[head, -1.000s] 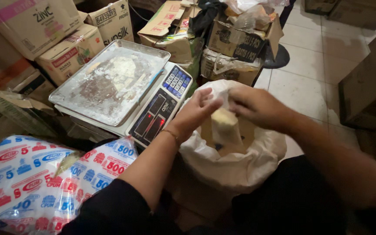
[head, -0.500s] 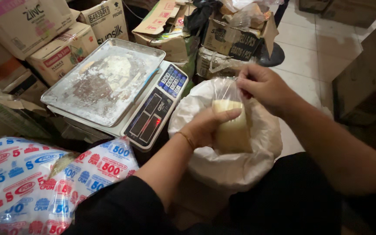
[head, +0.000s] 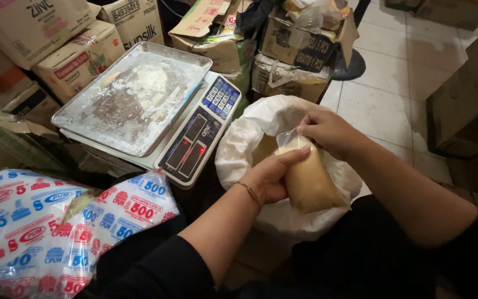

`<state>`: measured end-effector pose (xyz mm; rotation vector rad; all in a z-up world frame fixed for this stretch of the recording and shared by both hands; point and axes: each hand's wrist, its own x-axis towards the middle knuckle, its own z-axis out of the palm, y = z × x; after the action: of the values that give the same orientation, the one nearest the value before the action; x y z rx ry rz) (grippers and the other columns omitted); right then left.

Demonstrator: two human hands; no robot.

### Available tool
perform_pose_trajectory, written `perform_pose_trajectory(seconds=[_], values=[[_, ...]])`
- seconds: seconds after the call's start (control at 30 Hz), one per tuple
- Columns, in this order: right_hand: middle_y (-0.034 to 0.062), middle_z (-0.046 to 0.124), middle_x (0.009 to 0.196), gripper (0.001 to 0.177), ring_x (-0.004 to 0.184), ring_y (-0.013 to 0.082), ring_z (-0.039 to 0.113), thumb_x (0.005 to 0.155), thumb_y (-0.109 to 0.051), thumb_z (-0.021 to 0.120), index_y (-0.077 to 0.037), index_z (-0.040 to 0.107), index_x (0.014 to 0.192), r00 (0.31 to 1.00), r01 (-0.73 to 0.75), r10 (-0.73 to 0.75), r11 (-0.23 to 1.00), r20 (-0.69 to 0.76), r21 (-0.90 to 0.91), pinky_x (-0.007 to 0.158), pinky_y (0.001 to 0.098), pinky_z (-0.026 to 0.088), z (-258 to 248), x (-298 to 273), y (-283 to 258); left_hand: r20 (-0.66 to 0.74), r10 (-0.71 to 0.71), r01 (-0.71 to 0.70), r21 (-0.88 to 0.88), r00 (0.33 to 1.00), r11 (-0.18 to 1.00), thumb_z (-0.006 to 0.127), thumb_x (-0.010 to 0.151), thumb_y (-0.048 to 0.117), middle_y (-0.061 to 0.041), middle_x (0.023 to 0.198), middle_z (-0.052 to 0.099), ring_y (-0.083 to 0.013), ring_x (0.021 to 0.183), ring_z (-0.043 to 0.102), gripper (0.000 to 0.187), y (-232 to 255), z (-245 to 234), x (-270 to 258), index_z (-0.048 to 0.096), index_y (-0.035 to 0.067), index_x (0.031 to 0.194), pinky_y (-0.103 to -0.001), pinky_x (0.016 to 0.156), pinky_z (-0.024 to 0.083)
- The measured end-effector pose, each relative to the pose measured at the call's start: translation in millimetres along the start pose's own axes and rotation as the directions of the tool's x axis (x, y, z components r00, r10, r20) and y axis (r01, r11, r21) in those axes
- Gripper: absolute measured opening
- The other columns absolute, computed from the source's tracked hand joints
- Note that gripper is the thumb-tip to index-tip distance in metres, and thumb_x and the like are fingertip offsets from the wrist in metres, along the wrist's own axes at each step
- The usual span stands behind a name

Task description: The person scoops a beige powder from a large sack into small plastic bags using a blue scoop, places each bag on a digital scale to check the weight, and adjusts the contents as needed. The process is repeated multiple times to produce uniformly weighed portions.

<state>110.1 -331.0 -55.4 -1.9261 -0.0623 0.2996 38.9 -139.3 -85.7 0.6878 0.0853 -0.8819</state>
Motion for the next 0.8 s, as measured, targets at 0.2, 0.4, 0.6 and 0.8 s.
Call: perform_pose_trajectory(seconds=[0.2, 0.4, 0.6, 0.8], values=[[0.0037, 0.059, 0.077, 0.012, 0.063, 0.0120, 0.052, 0.091, -0.015, 0.066, -0.004, 0.064, 0.093, 0.996, 0.009, -0.011, 1.000, -0.085, -0.028, 0.055, 0.0270, 0.044, 0.4, -27.9, -30.2, 0.108, 0.066, -0.075, 0.082, 0.992, 0.994, 0.080, 0.084, 0.028, -0.014, 0.121, 0.066, -0.0286, 0.109, 0.067, 0.064, 2.1, 4.9, -5.1, 0.052, 0.003, 0.136, -0.047, 0.096, 0.057], [0.0035, 0.058, 0.079, 0.014, 0.069, 0.0123, 0.052, 0.095, -0.017, 0.065, -0.003, 0.061, 0.095, 0.967, 0.190, -0.216, 0.965, -0.138, -0.180, 0.062, 0.0277, 0.046, -5.5, -82.8, -76.4, 0.297, 0.144, -0.233, 0.291, 0.944, 0.928, 0.079, 0.090, 0.025, -0.011, 0.122, 0.068, -0.0221, 0.109, 0.067, 0.055, 2.7, 2.1, -12.2, 0.060, 0.000, 0.134, -0.037, 0.095, 0.056], [0.0046, 0.057, 0.076, 0.015, 0.066, 0.0155, 0.051, 0.097, -0.021, 0.061, -0.006, 0.058, 0.095, 0.937, 0.252, -0.325, 0.883, -0.128, -0.396, 0.060, 0.0322, 0.048, -16.1, -116.8, -116.3, 0.437, 0.227, -0.418, 0.412, 0.870, 0.810, 0.082, 0.082, 0.011, -0.003, 0.122, 0.068, -0.0141, 0.110, 0.066, 0.061, 5.8, -0.2, -11.3, 0.057, 0.007, 0.137, -0.033, 0.095, 0.056], [0.0140, 0.058, 0.098, 0.028, 0.085, 0.0228, 0.059, 0.093, -0.034, 0.062, -0.008, 0.064, 0.103, 0.877, 0.462, -0.385, 0.513, 0.287, -0.724, 0.067, 0.0357, 0.054, -44.1, -116.6, -164.0, 0.389, 0.401, -0.558, 0.590, 0.829, 0.583, 0.085, 0.079, 0.011, -0.005, 0.123, 0.071, -0.0137, 0.111, 0.067, 0.062, 28.1, 4.4, -13.9, 0.060, 0.003, 0.136, -0.032, 0.097, 0.057]])
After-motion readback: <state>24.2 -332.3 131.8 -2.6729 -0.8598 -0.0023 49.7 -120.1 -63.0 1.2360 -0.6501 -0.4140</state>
